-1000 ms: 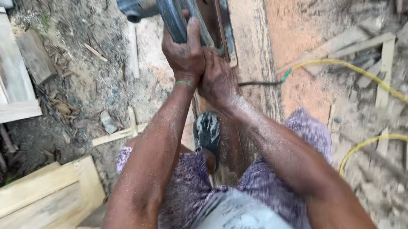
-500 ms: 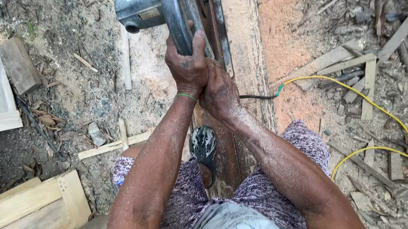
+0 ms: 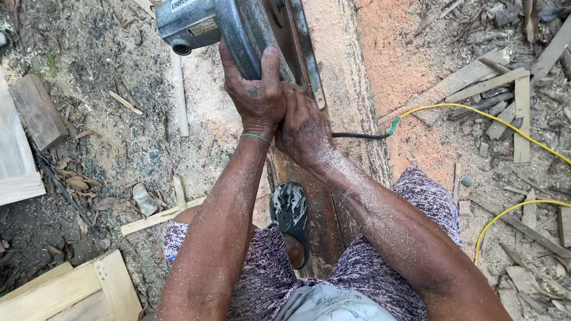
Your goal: The person uses a circular saw to cut a long plank of wood placed on the ground. They guide the saw along the length of the plank, creating sawdust as the blade cuts through the wood.
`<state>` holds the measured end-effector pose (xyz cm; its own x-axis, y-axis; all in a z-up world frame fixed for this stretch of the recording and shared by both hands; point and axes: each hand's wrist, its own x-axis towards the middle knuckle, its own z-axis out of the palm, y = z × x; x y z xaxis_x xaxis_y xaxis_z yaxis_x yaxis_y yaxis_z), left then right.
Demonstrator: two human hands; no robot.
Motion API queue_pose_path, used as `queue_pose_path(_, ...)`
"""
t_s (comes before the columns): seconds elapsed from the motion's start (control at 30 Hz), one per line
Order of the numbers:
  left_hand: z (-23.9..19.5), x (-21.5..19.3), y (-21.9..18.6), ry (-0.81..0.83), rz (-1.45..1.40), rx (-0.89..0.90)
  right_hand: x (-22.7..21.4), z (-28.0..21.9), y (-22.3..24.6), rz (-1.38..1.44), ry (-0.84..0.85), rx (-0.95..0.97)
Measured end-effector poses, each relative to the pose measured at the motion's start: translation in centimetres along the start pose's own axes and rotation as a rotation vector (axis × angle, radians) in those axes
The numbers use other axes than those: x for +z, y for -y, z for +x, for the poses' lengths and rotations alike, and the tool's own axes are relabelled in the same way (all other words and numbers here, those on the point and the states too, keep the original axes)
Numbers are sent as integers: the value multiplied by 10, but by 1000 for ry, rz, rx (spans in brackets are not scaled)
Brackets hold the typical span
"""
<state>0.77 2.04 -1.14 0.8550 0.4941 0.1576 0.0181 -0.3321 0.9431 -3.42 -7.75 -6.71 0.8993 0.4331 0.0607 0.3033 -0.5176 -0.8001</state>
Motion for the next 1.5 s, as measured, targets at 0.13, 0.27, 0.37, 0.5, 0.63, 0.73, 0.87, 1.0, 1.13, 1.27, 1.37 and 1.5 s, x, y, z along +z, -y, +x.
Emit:
queue_pose_path(0.13,5,-1,8,4,42,38,11,1,-7,-32,-7,8)
queue_pose_path(0.27,14,-1,11,13,184,-5,19,10,-3,94,-134,-23)
queue_pose_path(0.37,17,0,8,25,112,-88,19,16,5,186,-143,7)
queue_pose_path(0.5,15,-5,1,24,164,-87,19,21,5,197,98,203)
queue_pose_path(0.63,16,-4,0,33,233,-121,41,21,-15,140,334,365)
queue_pose_path(0.73,14,-12,6,40,250,-182,83,20,-24,134,-84,-10)
queue_pose_path(0.87,15,-7,16,55,284,-63,119,20,-41,321,-180,11)
queue_pose_path(1.0,12,-8,21,65,196,-67,122,10,-44,337,-203,83)
queue_pose_path(1.13,11,-12,19,71,209,-2,113,7,-38,272,167,315)
queue_pose_path(1.27,20,-7,20,93,138,52,105,24,-33,-14,-335,-47)
queue_pose_path(1.37,18,-11,22,44,219,-12,87,18,-22,104,-240,-2)
queue_pose_path(1.5,25,-6,21,28,228,16,42,23,-14,108,45,130)
